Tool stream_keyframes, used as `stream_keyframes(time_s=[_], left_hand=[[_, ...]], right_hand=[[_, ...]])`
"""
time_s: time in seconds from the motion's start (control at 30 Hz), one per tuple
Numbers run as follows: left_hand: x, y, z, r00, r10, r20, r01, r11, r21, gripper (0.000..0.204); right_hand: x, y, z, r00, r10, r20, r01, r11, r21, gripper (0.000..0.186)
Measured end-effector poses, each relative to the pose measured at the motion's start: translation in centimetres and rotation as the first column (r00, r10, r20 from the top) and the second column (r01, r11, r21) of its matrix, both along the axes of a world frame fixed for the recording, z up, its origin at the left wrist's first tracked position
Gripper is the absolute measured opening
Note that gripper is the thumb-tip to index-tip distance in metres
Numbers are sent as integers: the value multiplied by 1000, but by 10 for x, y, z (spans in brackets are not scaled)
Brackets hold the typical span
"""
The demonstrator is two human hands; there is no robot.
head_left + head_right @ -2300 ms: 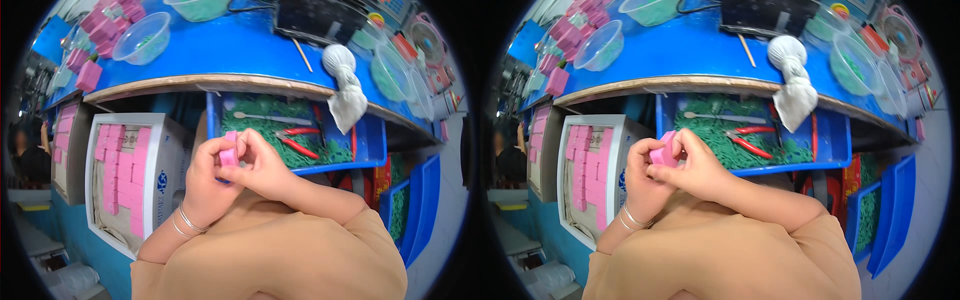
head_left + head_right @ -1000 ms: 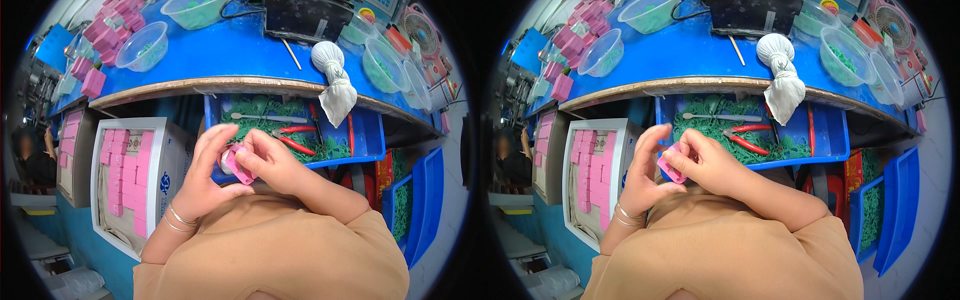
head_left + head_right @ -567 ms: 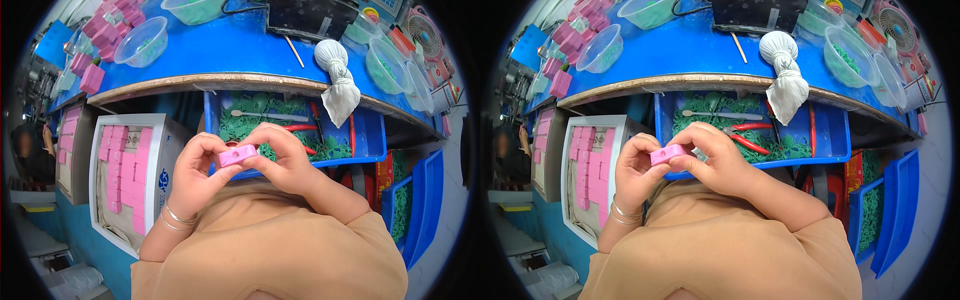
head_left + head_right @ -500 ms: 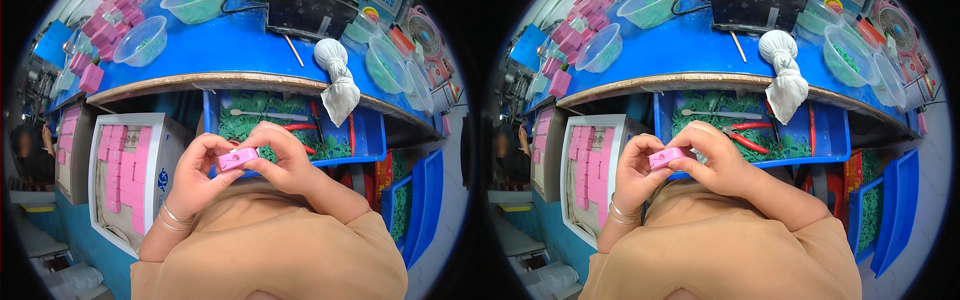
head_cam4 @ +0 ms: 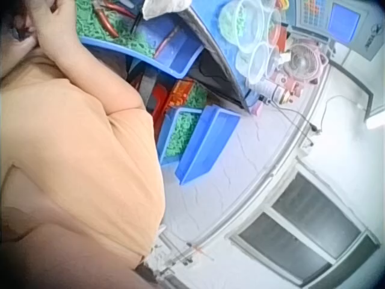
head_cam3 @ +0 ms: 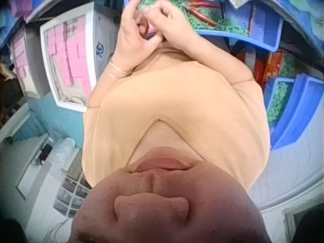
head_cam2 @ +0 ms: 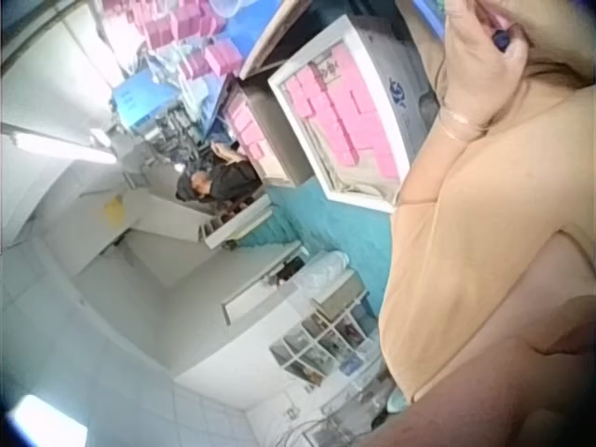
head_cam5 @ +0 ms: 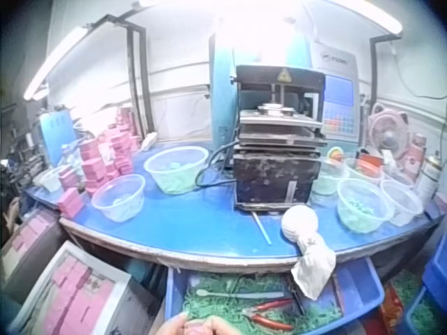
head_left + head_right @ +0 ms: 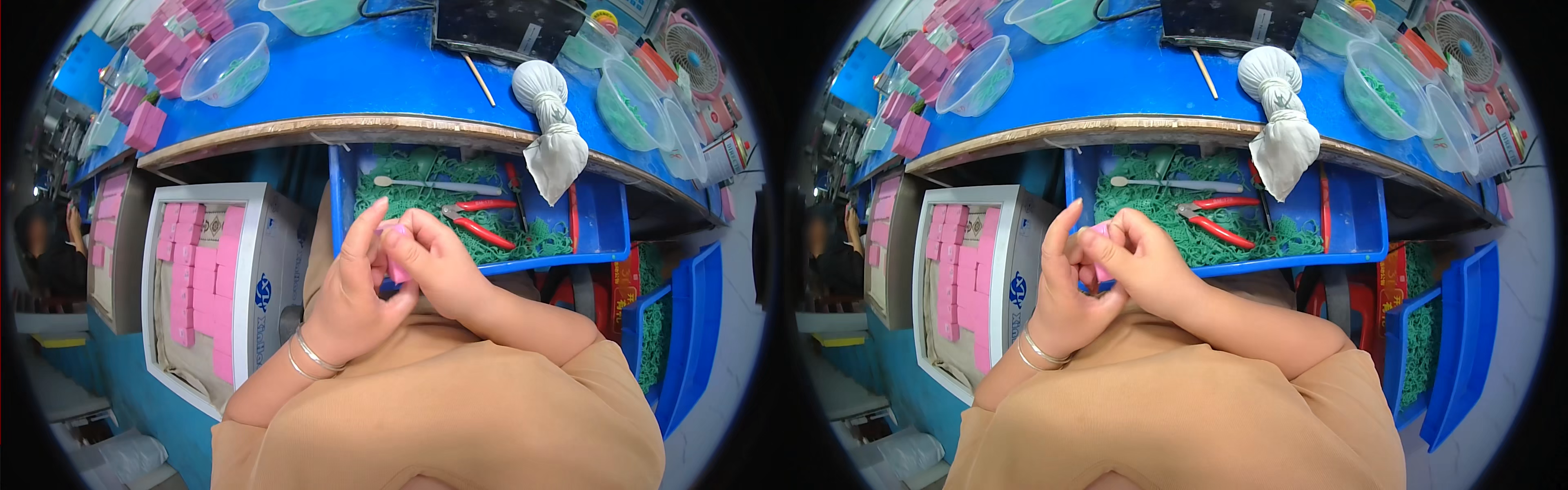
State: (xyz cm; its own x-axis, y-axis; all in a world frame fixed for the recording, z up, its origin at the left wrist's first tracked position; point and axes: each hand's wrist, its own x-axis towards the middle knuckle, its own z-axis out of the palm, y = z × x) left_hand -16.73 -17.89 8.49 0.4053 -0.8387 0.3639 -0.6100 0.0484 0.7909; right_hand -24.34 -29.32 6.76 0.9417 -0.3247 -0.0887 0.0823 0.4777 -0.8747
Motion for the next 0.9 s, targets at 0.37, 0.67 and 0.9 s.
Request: stream_keyframes(time_s=[0.37, 0.67, 0.9], left_hand=[[-4, -2, -3, 859, -40, -511, 4, 997, -72, 79], [-6, -3, 2, 917, 88, -389, -110, 993, -34, 63], [-6, -4, -6, 943, 125, -308, -137, 990, -16, 56]], right_hand=[[-2, 4, -10, 967, -201, 159, 253, 849, -464, 25], [-3, 2, -15, 917, -252, 309, 396, 670, -628, 26], [-2, 6, -12, 905, -334, 264, 404, 871, -280, 25]])
